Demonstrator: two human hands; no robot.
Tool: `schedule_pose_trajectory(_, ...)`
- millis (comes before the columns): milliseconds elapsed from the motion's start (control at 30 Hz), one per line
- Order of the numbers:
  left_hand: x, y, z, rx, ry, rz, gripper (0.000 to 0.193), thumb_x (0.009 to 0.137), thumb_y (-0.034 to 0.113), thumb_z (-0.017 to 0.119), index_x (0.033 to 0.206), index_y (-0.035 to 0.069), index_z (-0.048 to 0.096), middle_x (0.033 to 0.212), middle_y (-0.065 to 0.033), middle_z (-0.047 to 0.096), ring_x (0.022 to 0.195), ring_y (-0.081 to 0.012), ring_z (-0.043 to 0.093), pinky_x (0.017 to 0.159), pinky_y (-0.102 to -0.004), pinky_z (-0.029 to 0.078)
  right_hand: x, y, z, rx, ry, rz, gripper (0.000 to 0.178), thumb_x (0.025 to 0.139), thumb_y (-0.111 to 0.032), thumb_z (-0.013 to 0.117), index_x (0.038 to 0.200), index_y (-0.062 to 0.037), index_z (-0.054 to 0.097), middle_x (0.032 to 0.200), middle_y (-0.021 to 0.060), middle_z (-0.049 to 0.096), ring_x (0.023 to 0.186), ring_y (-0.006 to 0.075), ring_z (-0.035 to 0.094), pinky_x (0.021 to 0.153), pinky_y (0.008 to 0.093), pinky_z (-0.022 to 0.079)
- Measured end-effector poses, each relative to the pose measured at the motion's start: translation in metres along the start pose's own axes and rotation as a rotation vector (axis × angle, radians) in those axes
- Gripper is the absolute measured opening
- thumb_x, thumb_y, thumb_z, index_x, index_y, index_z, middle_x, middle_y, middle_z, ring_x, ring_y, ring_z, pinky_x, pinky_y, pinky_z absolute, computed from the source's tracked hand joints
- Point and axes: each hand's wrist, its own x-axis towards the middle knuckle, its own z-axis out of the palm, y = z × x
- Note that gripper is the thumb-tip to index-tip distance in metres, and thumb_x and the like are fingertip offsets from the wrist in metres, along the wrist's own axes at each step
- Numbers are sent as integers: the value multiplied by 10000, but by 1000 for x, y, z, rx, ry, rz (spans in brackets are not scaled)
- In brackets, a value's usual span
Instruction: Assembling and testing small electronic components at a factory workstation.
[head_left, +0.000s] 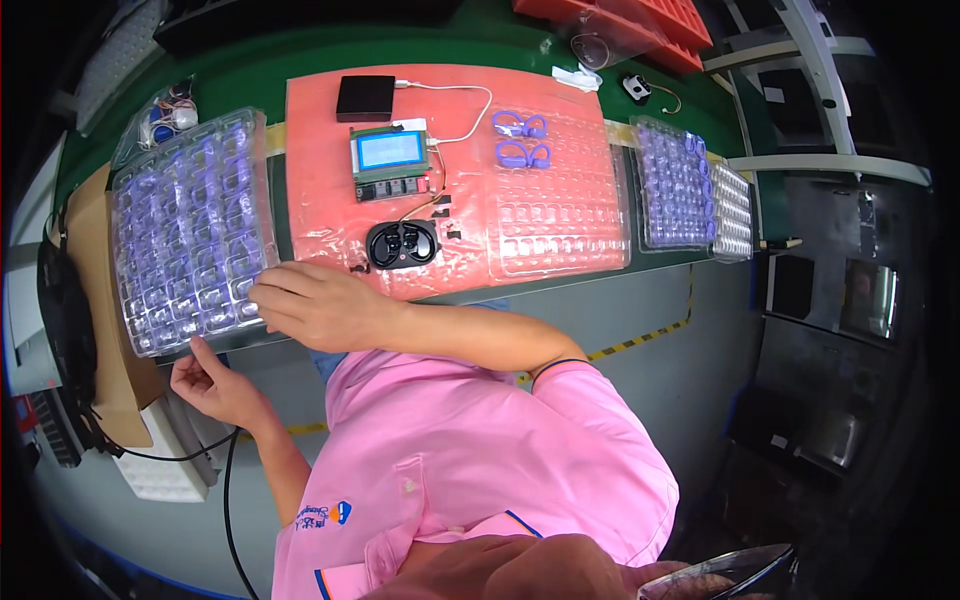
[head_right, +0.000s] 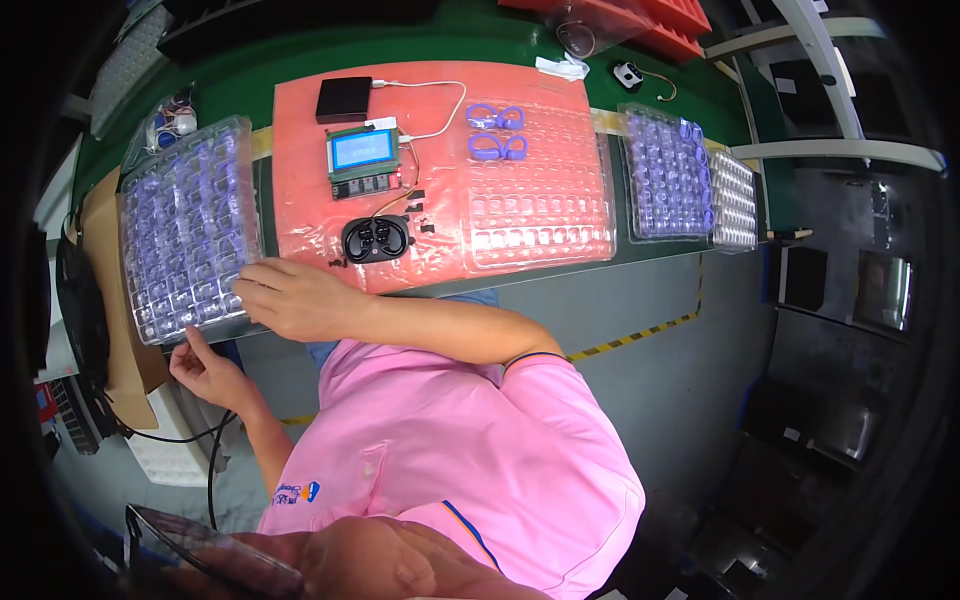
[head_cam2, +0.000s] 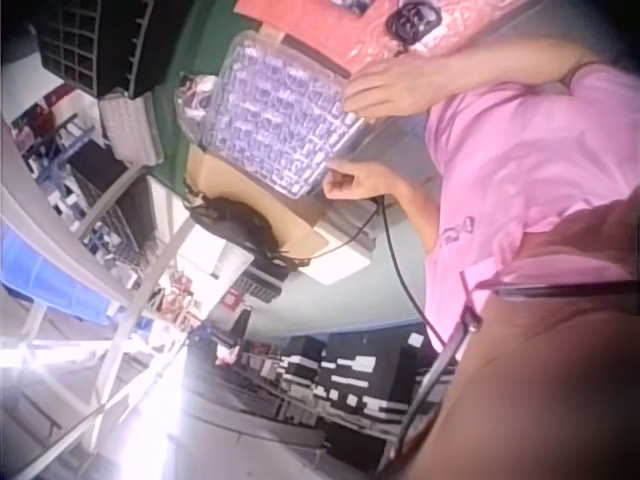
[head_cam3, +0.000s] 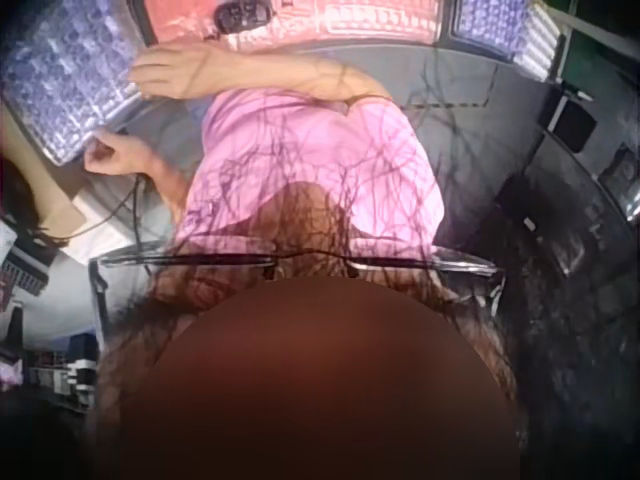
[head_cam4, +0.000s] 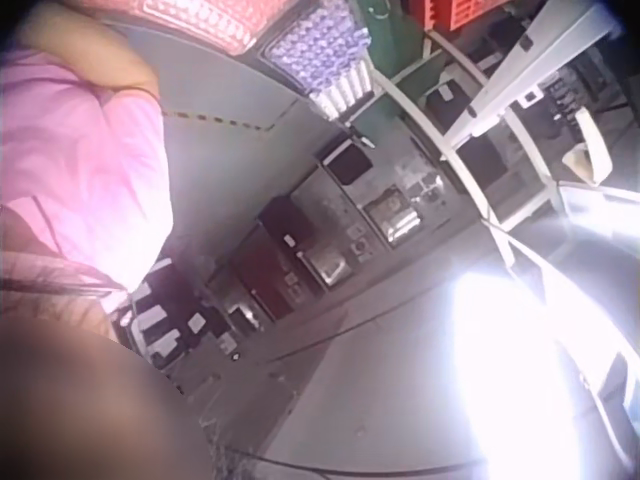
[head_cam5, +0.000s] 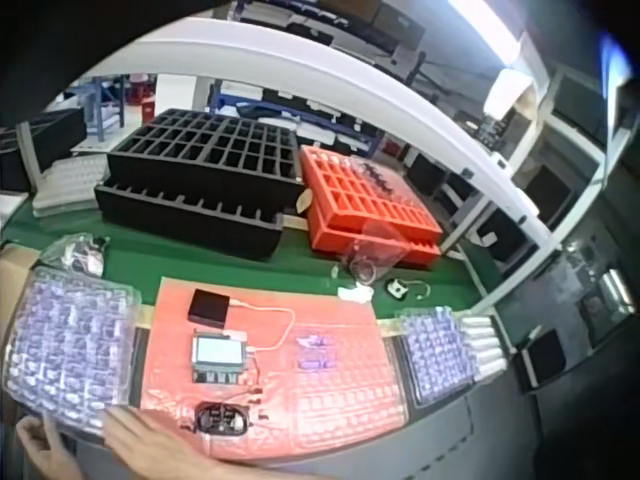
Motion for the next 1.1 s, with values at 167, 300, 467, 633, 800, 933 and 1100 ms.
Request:
schedule_pose_trajectory(167,-27,33,24,-120,-114,174,196,989,45,731,1065,36,551,977,-52,596,876,-116,547,758,-263,459,-6,4,-29,83,73,53,349,832,-201,750,1123,-20,687,1180,103,663,1165,283,631,993,426,529)
schedule_pose_trajectory(300,-49,63,58,-223,-390,519,231,939,-42,734,1065,30,555,996,-81,590,882,-164,552,772,-294,468,-43,30,-84,45,93,173,299,853,-113,737,1138,-35,692,1145,122,686,1136,310,656,939,439,548)
schedule_pose_trajectory(467,-83,119,111,-152,-708,798,236,807,-77,788,991,18,675,962,-106,684,894,-270,631,776,-373,490,-113,100,-172,-253,189,544,324,832,20,734,1152,-19,704,1127,145,701,1049,351,680,910,430,543)
schedule_pose_trajectory(633,-120,137,184,-73,-841,942,197,792,-1,759,976,52,713,991,-44,701,952,-253,636,834,-394,487,-153,138,-213,-199,85,767,259,868,-15,749,1127,-13,726,1118,148,696,1047,340,673,923,411,541)
schedule_pose_trajectory(800,-148,140,233,114,-953,1064,154,824,72,692,966,57,750,1024,-42,706,1010,-239,622,886,-390,488,-156,147,-205,-190,28,757,223,875,-34,756,1094,-5,733,1102,141,696,1039,342,674,917,410,543)
schedule_pose_trajectory(933,-161,134,264,247,-1007,1075,194,816,68,675,988,52,763,1035,-60,717,1029,-248,636,909,-385,500,-163,152,-200,-129,45,794,231,872,-40,754,1100,-6,731,1091,143,696,1040,349,668,922,416,540)
schedule_pose_trajectory(1100,-167,125,283,283,-1073,1073,178,826,85,699,985,38,763,1044,-75,725,1046,-269,651,929,-400,516,-170,158,-200,-105,103,783,252,864,-44,744,1114,-23,723,1098,136,688,1040,358,647,915,440,534)
